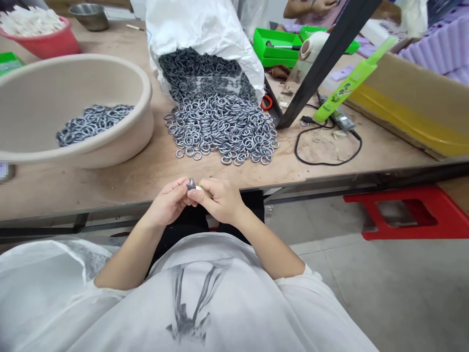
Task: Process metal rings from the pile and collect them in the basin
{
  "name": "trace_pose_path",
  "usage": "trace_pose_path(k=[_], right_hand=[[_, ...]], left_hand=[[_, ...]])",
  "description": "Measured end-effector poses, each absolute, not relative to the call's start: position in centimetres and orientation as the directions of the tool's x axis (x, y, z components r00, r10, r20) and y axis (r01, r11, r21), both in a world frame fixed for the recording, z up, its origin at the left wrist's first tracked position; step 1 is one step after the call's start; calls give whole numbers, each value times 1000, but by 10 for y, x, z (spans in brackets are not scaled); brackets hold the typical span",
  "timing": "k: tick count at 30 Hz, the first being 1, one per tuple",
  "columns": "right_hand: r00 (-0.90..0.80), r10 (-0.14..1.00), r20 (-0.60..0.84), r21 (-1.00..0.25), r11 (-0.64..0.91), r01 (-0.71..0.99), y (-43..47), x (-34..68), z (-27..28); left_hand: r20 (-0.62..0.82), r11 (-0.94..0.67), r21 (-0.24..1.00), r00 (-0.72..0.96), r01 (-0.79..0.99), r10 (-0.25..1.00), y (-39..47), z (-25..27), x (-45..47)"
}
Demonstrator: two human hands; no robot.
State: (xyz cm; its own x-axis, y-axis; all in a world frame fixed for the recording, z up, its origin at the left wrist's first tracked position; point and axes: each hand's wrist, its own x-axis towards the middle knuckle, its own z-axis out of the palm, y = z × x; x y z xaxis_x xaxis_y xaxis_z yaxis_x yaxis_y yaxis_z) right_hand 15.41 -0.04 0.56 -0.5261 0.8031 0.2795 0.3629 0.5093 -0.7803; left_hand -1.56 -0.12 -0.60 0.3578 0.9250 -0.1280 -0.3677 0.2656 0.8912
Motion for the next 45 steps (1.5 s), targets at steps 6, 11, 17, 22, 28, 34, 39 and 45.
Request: trace_pose_path(k=[6, 11, 17, 22, 28, 34, 39, 45], right_hand=[[-243, 938, 247, -696, 346, 629, 44, 144, -5], [-278, 941, 193, -358, 332, 873, 84, 132, -7], [-288, 940, 184, -429, 340, 837, 83, 129, -8], [-334, 941, 57, -925, 176, 336, 55, 135, -5], [-358, 932, 49, -989, 95, 113, 27, 126, 3], [-320, 925, 205, -968, 241, 74, 21, 121, -1], [-212, 947, 243, -949, 277, 150, 25, 124, -6], [-441, 806, 396, -651, 585, 484, 8, 132, 1]], left_hand=[[-46, 197, 929, 433, -312, 900, -10, -6, -36], [-151, 238, 902, 253, -360, 956, -11, -9, -47], [-262, 280, 865, 103, -417, 960, -3, -10, -51], [-248, 254, 871, 70, -420, 966, 1, -12, -41], [-41, 60, 969, 83, -238, 996, -2, -18, -23], [-162, 182, 888, 82, -422, 983, -9, -11, -15], [-220, 243, 861, 102, -448, 970, -10, -4, -12], [-268, 238, 821, 18, -519, 963, -8, 1, -5]])
